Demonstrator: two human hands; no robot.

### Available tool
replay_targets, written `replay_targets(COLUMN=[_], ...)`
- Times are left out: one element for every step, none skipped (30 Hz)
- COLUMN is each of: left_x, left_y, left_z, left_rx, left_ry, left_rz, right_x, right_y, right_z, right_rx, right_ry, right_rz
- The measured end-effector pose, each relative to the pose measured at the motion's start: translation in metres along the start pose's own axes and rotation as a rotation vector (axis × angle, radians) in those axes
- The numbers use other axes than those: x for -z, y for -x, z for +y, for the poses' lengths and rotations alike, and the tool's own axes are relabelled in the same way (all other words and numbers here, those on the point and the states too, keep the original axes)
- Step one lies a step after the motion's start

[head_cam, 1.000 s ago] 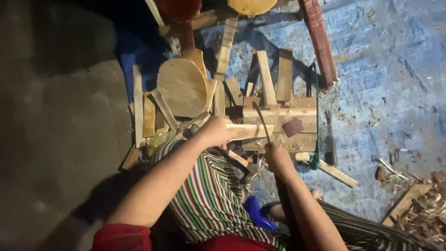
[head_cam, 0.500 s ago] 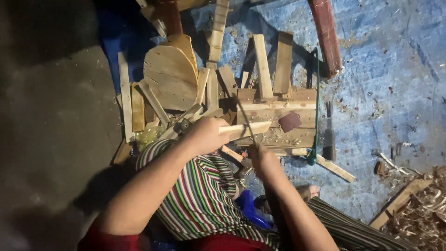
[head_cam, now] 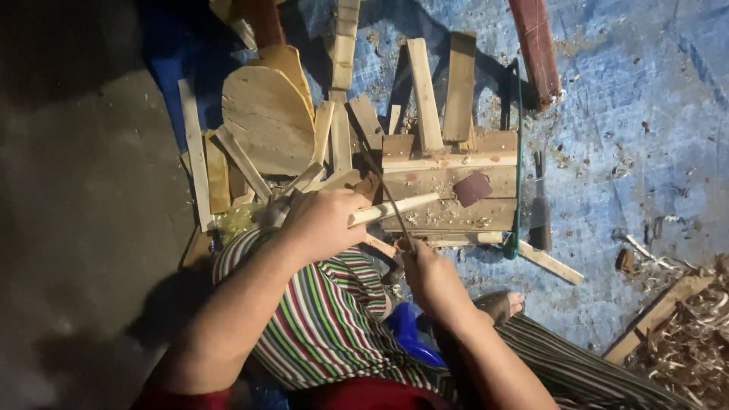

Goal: Shaping a wooden component using a curved hand blade to shave off thin layers.

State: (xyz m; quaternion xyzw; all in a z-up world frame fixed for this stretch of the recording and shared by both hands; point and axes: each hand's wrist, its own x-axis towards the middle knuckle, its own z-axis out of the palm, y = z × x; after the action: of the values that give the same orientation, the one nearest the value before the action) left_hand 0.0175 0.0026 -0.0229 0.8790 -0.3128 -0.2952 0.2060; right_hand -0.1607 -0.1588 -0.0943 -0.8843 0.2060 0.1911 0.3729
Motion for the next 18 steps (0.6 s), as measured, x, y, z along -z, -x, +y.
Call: replay_targets(left_x=[-0.001,-0.002,-0.001,0.002,0.003,0.004,0.002,-0.001,-0.006,-0.01,-0.012,-0.014,-0.009,-0.003,0.003,-0.002,-0.008,-0.014], left_y=[0.0,0.0,-0.002,-0.001,0.002,0.004,0.003,0.002,0.005,0.004,0.003,0.002,0.003,0.005,0.007,0.006,0.004,0.002], left_z=[0.0,0.0,0.001,0.003,0.005,0.006,0.003,0.0,-0.003,-0.006,-0.009,-0.012,-0.006,0.001,0.008,0.002,-0.004,-0.01], left_rx=[0.004,-0.036,-0.082,-0.084,-0.101,-0.119,-0.119,-0.141,-0.159,-0.155,-0.149,-0.143,-0.147,-0.154,-0.16,-0.164,-0.175,-0.186], left_ry=[0.003,-0.011,-0.028,-0.029,-0.033,-0.036,-0.038,-0.023,-0.001,0.005,0.026,0.048,0.045,0.075,0.106,0.104,0.052,0.001], left_rz=[-0.003,0.021,0.05,0.051,0.054,0.058,0.06,0.08,0.091,0.085,0.086,0.087,0.086,0.085,0.087,0.088,0.096,0.104], right_x=[-0.013,-0.026,-0.038,-0.048,-0.059,-0.069,-0.059,-0.05,-0.041,-0.032,-0.022,-0.012,-0.018,-0.025,-0.03,-0.038,-0.045,-0.051], right_y=[-0.011,-0.021,-0.035,-0.048,-0.06,-0.073,-0.067,-0.061,-0.048,-0.031,-0.015,0.001,-0.004,-0.008,-0.012,-0.026,-0.04,-0.055], right_z=[0.018,0.036,0.054,0.077,0.101,0.124,0.106,0.089,0.073,0.054,0.034,0.013,0.021,0.028,0.035,0.054,0.075,0.095], right_rx=[-0.002,0.022,0.048,0.049,-0.062,-0.173,-0.171,-0.187,-0.211,-0.216,-0.105,0.007,0.005,0.004,0.006,0.006,-0.108,-0.223], right_ry=[0.0,0.02,0.04,0.04,0.05,0.06,0.06,0.041,0.024,0.026,0.013,0.0,-0.003,-0.017,-0.029,-0.03,-0.025,-0.021], right_rz=[-0.005,0.022,0.057,0.059,0.024,-0.011,-0.01,-0.041,-0.081,-0.088,-0.071,-0.053,-0.048,-0.011,0.025,0.029,-0.029,-0.085])
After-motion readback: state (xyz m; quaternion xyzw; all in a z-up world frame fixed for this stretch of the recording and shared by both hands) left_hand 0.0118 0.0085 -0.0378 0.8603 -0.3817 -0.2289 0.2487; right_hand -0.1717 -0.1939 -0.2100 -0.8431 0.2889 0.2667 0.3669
